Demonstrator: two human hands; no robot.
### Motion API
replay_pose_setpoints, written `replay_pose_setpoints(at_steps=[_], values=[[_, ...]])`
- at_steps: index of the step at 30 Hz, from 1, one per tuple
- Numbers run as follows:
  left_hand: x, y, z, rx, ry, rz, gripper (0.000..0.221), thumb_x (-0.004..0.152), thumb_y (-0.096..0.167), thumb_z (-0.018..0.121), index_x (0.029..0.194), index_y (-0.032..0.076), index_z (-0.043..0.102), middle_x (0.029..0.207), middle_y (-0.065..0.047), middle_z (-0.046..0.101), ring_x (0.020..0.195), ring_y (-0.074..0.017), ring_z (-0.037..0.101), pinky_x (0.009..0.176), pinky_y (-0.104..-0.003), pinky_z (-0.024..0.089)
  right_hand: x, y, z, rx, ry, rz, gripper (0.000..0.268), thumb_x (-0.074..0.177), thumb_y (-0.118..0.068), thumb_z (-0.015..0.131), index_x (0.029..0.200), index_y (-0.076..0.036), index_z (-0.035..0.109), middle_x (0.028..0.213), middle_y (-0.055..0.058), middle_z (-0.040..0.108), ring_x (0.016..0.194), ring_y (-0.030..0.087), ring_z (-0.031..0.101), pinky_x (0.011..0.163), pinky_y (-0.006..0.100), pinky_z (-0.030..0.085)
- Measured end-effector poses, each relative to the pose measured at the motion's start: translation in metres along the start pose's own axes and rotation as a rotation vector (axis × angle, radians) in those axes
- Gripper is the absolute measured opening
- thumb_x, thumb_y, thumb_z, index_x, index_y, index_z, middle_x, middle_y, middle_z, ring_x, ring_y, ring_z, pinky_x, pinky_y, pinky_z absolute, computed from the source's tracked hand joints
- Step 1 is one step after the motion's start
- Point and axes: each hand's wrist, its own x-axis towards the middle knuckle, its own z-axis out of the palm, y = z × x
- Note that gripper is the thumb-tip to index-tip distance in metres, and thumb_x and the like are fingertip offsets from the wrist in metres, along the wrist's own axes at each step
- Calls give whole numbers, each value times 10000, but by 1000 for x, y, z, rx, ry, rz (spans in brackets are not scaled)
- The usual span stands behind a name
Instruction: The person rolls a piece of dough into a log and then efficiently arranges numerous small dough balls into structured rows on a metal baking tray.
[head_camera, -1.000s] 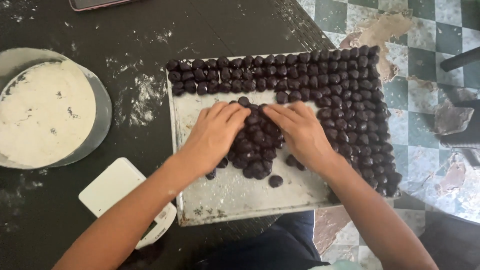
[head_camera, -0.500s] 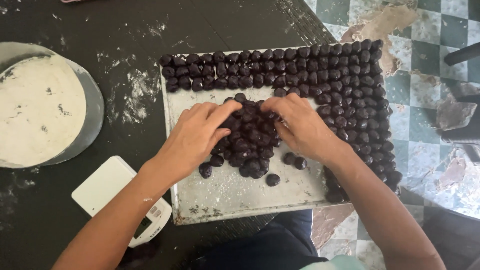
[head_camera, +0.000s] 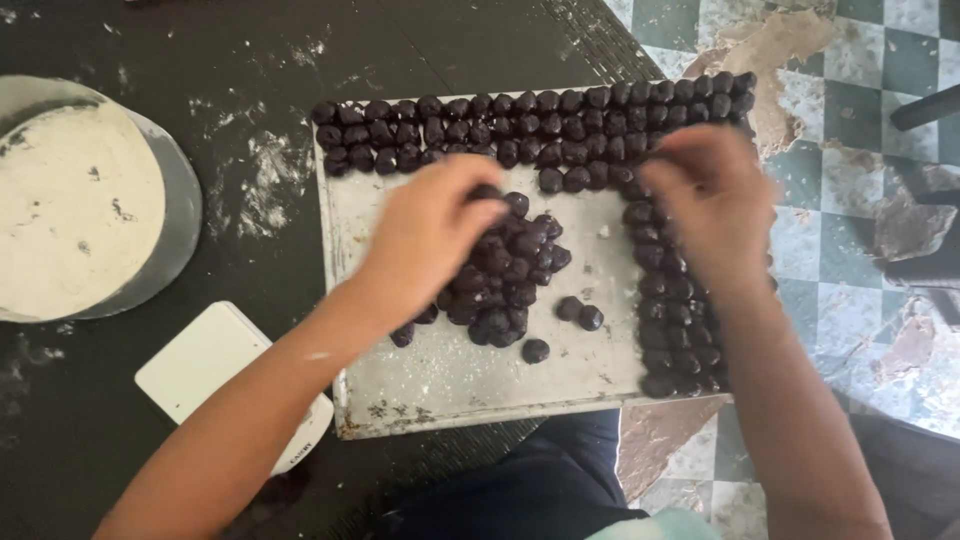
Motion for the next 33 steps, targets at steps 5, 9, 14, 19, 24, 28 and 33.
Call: replay_pose_setpoints(at_steps=[5,9,14,19,24,28,33], values=[[32,-24,98,369,-65,295,162,884,204,644,972,86,576,903,-106,558,859,-314,596,732,-419,489,2,30,-12,-20,37,-25,246,946,-47,758,1169,-136,702,1081,56,653,948,216,652,819,324,509],[43,-24,130,500,-45,357,197,833,16,636,1004,52,545,825,-97,496,742,-317,582,625,-390,474,-15,44,20,-209,-48,-134,349,864,-66,754,1193,-159,682,1007,24,609,907,231,651,789,339,529],[50,-29,146,702,17,405,158,824,55,641,930,58,523,822,-82,475,729,-300,566,555,-387,421,-11,56,33,-452,67,-450,97,887,-8,688,908,-66,614,984,57,577,893,268,559,730,349,438],[58,-39,152,519,-80,358,94,860,32,583,949,14,559,782,-138,555,698,-343,646,558,-404,514,-7,61,36,-538,108,-480,94,893,-74,717,872,-78,626,963,40,558,866,238,532,700,335,393],[54,-28,91,282,-245,268,135,946,63,492,1014,14,599,790,-135,639,651,-253,701,548,-325,557,-32,46,49,-576,89,-457,46,958,-138,659,932,-102,670,1006,67,612,896,264,542,720,355,393],[39,-41,85,645,-326,311,86,831,162,663,768,102,664,675,-79,616,663,-284,635,617,-412,467,-59,9,64,-540,-78,-465,100,909,-125,624,976,-76,680,906,80,644,787,240,547,671,334,394],[29,-40,94,772,-307,403,272,746,361,749,790,96,704,723,-114,631,799,-313,561,698,-467,365,-79,-18,57,-543,-98,-394,227,882,-102,660,1088,-7,663,969,143,657,803,276,554,681,356,414]])
